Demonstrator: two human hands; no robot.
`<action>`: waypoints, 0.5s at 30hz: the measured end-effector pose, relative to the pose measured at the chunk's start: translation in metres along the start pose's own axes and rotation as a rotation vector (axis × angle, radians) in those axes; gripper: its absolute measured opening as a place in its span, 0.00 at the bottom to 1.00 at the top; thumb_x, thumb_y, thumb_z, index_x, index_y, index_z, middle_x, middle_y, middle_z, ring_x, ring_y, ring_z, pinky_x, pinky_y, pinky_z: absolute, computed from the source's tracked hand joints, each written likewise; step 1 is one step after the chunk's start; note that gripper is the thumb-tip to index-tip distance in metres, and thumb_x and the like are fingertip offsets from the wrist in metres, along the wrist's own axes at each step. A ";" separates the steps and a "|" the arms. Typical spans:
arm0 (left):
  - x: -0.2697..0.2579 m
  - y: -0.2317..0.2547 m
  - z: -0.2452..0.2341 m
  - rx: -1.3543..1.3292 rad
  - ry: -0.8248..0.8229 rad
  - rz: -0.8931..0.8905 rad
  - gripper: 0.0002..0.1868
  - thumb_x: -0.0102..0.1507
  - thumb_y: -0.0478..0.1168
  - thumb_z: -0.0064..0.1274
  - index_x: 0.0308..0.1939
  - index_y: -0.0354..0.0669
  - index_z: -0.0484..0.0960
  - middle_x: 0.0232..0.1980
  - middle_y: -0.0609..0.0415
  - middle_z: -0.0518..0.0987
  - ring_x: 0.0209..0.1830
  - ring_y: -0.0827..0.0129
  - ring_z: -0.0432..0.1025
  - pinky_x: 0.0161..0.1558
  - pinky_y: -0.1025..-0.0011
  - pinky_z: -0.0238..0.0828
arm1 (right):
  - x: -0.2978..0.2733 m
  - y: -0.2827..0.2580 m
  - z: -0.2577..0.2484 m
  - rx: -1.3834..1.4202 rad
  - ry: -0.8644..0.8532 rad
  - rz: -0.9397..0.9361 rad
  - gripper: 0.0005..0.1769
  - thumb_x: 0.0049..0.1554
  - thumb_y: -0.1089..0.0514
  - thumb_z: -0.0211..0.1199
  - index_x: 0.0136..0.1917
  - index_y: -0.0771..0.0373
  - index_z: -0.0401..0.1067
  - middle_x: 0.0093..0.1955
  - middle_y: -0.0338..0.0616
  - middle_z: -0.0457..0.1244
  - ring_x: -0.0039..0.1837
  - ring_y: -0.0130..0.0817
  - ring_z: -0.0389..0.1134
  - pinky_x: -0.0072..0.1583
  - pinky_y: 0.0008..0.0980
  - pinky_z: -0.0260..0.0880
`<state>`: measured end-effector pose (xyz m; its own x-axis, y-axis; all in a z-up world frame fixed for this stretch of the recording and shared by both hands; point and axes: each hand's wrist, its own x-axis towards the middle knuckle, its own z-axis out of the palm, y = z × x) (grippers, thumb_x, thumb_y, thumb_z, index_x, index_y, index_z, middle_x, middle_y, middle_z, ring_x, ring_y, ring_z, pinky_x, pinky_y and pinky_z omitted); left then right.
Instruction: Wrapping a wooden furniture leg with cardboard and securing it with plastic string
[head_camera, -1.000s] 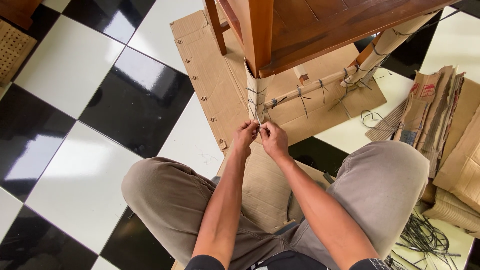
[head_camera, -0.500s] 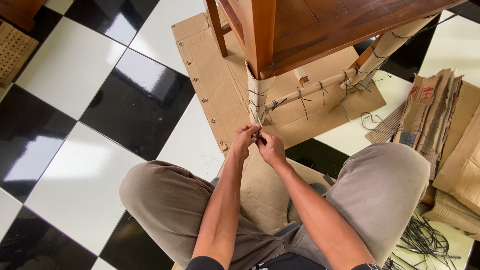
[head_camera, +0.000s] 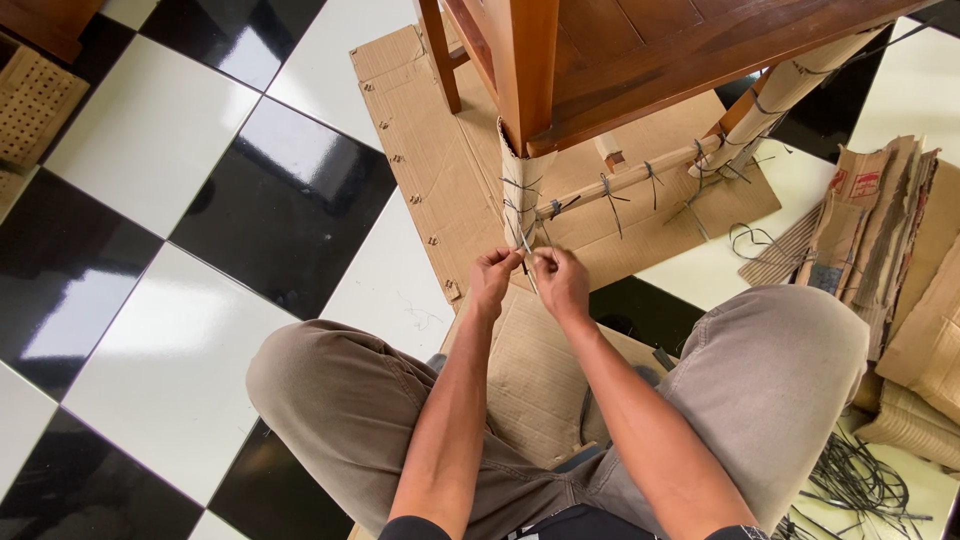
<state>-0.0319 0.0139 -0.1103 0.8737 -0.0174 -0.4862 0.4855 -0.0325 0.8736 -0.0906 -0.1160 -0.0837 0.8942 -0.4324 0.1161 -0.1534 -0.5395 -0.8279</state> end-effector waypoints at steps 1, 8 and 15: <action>-0.004 0.001 0.000 0.002 0.001 -0.001 0.09 0.54 0.48 0.69 0.35 0.54 0.89 0.30 0.62 0.81 0.35 0.78 0.71 0.41 0.80 0.55 | 0.004 -0.001 -0.001 0.002 0.000 0.002 0.09 0.56 0.58 0.65 0.51 0.52 0.80 0.43 0.52 0.71 0.48 0.51 0.74 0.50 0.45 0.76; -0.002 -0.013 0.003 0.137 0.027 0.005 0.10 0.56 0.56 0.67 0.36 0.61 0.90 0.31 0.65 0.85 0.36 0.79 0.72 0.43 0.79 0.62 | 0.028 -0.010 0.003 0.000 -0.061 -0.056 0.07 0.55 0.51 0.71 0.48 0.46 0.83 0.40 0.43 0.69 0.46 0.41 0.74 0.49 0.38 0.76; -0.027 0.004 0.002 0.229 -0.029 0.047 0.07 0.56 0.50 0.65 0.38 0.62 0.90 0.30 0.67 0.84 0.34 0.81 0.73 0.41 0.80 0.65 | 0.036 0.000 0.016 0.014 -0.236 0.245 0.09 0.54 0.49 0.66 0.48 0.47 0.82 0.44 0.45 0.71 0.53 0.47 0.74 0.57 0.45 0.74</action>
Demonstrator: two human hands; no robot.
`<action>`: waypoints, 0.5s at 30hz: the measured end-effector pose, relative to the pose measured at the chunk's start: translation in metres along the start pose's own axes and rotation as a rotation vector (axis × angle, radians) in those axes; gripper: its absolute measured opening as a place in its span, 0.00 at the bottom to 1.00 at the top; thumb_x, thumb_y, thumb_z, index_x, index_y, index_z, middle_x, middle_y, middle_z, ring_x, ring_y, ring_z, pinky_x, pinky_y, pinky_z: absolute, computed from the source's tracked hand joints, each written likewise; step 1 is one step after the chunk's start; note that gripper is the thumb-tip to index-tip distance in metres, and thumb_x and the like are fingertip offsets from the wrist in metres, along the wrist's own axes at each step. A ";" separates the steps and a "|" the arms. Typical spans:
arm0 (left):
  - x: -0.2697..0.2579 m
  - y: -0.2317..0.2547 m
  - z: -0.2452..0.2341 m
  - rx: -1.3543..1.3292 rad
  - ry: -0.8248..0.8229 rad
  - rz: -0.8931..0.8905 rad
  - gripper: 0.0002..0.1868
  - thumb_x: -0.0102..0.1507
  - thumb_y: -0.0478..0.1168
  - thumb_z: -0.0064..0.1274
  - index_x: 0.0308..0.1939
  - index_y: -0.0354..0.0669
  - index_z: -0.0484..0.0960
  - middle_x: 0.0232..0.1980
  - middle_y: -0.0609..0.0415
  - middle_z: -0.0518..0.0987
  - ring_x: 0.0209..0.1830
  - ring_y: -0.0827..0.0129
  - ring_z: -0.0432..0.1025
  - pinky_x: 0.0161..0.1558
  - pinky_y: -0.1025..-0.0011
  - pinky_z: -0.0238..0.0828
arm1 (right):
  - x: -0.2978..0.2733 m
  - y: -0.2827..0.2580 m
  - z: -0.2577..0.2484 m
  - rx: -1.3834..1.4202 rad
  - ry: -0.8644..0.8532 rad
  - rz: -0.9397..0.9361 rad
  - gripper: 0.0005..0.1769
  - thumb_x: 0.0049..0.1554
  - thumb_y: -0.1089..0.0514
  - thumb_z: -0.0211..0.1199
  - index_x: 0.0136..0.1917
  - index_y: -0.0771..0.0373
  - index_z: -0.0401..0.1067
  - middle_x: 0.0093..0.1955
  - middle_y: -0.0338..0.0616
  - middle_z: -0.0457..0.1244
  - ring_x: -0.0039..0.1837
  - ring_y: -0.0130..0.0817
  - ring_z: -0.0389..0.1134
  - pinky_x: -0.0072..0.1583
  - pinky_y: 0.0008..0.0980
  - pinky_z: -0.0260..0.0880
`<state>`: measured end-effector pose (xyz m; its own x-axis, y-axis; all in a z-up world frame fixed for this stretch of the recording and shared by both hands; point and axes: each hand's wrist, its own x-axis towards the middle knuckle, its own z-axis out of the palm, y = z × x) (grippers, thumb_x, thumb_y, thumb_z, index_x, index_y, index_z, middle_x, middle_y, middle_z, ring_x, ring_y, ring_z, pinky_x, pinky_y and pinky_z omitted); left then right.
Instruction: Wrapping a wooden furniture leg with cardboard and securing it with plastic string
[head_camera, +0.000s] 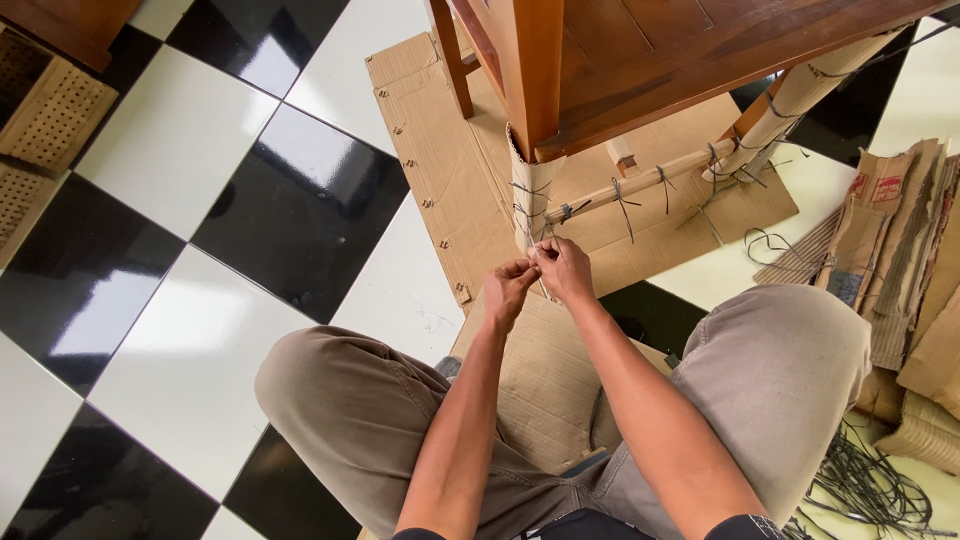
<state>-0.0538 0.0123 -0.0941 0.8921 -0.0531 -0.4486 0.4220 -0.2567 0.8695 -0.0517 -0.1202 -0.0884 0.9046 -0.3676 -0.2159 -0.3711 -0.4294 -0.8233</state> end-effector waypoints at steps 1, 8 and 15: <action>0.003 -0.003 0.002 0.000 -0.003 -0.002 0.07 0.56 0.50 0.65 0.38 0.62 0.90 0.30 0.67 0.84 0.34 0.81 0.73 0.41 0.80 0.65 | -0.001 -0.001 -0.001 -0.001 0.001 0.003 0.09 0.54 0.49 0.66 0.48 0.47 0.82 0.44 0.45 0.71 0.53 0.47 0.74 0.57 0.45 0.74; 0.016 -0.016 0.001 -0.081 0.020 0.100 0.11 0.58 0.38 0.61 0.44 0.51 0.90 0.35 0.56 0.86 0.37 0.74 0.77 0.45 0.75 0.72 | -0.021 -0.008 -0.010 -0.003 0.091 -0.159 0.03 0.55 0.55 0.65 0.44 0.52 0.78 0.39 0.48 0.70 0.48 0.50 0.74 0.52 0.47 0.74; 0.025 -0.014 -0.005 0.065 0.101 0.084 0.10 0.58 0.49 0.64 0.43 0.60 0.91 0.30 0.62 0.85 0.33 0.76 0.79 0.42 0.74 0.74 | -0.030 -0.004 -0.020 -0.085 0.013 -0.267 0.03 0.56 0.57 0.64 0.44 0.54 0.76 0.40 0.50 0.71 0.47 0.51 0.74 0.50 0.49 0.74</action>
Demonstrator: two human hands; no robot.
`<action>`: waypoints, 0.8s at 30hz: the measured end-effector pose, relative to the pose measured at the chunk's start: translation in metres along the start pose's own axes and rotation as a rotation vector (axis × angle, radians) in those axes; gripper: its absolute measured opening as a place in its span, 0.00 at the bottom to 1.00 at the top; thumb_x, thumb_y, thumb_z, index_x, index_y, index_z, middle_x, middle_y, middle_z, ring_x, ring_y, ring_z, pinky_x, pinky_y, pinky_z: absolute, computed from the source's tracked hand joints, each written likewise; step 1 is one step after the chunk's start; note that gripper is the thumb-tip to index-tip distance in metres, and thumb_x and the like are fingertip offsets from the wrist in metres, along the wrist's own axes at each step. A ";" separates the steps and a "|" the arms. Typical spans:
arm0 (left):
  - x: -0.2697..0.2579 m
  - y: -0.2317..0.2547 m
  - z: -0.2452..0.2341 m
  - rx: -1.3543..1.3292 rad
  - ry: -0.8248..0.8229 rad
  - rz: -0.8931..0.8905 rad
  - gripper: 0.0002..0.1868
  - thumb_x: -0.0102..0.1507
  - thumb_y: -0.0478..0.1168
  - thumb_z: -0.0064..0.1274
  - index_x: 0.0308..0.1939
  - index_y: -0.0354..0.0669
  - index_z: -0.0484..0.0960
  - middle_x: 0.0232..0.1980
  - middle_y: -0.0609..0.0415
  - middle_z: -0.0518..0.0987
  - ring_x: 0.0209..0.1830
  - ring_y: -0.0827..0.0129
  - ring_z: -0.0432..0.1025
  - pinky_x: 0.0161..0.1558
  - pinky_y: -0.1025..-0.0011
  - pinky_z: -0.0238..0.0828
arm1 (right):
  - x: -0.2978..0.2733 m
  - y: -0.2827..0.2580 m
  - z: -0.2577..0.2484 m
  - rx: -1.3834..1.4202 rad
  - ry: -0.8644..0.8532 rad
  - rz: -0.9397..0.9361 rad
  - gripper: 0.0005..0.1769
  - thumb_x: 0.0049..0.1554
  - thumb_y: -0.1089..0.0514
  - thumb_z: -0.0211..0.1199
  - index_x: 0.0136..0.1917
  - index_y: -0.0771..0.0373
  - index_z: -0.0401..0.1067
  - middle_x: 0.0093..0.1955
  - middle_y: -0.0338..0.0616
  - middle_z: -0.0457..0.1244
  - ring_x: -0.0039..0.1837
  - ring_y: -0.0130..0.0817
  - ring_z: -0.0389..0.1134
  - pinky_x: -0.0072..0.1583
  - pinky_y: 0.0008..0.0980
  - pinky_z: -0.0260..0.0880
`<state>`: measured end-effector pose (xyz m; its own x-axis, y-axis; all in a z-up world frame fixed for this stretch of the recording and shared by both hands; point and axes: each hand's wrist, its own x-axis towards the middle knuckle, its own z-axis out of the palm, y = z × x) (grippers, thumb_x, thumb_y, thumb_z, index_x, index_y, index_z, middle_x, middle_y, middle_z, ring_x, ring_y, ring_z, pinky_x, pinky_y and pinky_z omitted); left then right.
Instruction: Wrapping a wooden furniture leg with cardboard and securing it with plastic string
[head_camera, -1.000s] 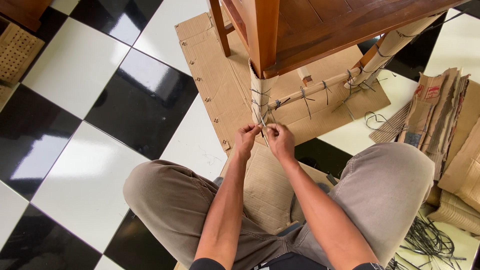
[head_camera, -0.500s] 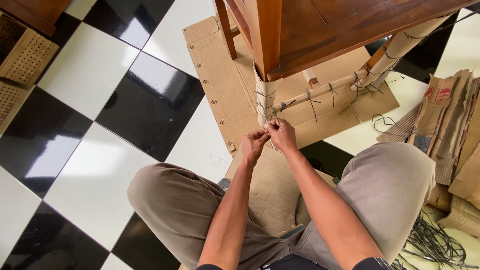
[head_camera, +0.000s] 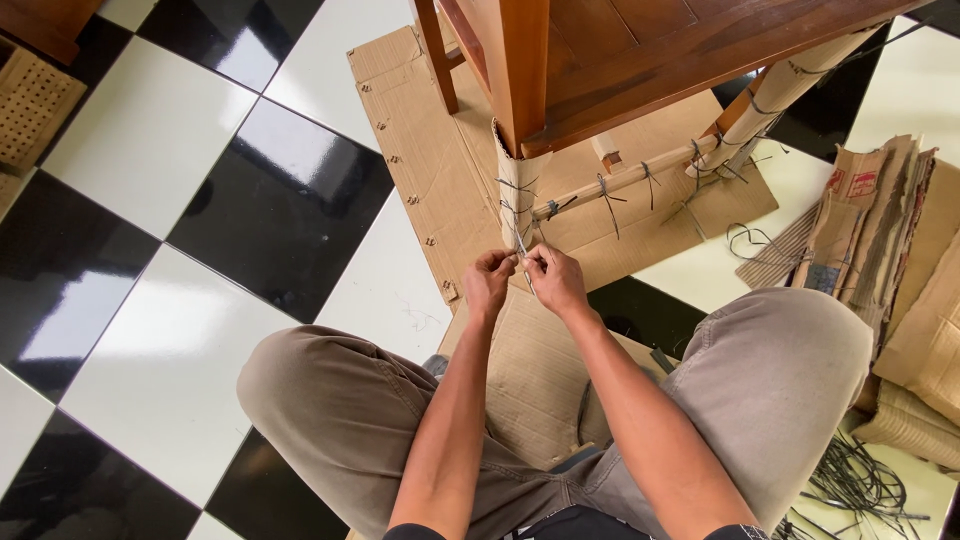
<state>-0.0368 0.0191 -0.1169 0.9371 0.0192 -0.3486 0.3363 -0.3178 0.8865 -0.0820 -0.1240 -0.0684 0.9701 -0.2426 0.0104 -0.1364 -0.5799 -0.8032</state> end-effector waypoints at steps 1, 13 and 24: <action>0.000 0.000 -0.001 -0.002 0.000 -0.001 0.10 0.58 0.49 0.64 0.43 0.60 0.91 0.30 0.62 0.85 0.33 0.76 0.79 0.42 0.74 0.74 | -0.001 0.001 0.000 -0.002 -0.001 0.000 0.03 0.56 0.57 0.64 0.44 0.54 0.76 0.40 0.50 0.71 0.47 0.51 0.74 0.50 0.49 0.74; -0.005 0.011 0.004 -0.305 -0.031 -0.050 0.12 0.60 0.45 0.62 0.40 0.42 0.88 0.29 0.58 0.79 0.31 0.77 0.68 0.34 0.80 0.66 | -0.002 0.006 -0.001 0.030 -0.161 0.146 0.06 0.54 0.54 0.65 0.46 0.52 0.79 0.39 0.48 0.72 0.47 0.52 0.74 0.51 0.48 0.72; 0.003 0.011 0.011 -0.163 -0.007 -0.106 0.10 0.56 0.49 0.62 0.35 0.52 0.90 0.27 0.61 0.78 0.30 0.77 0.68 0.33 0.76 0.61 | 0.005 0.009 0.010 0.144 -0.183 0.375 0.21 0.54 0.49 0.69 0.61 0.47 0.73 0.51 0.36 0.74 0.51 0.36 0.76 0.54 0.38 0.78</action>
<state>-0.0314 0.0055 -0.1113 0.8951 0.0373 -0.4442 0.4443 -0.1566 0.8821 -0.0761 -0.1233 -0.0815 0.8800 -0.2665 -0.3933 -0.4694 -0.3603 -0.8061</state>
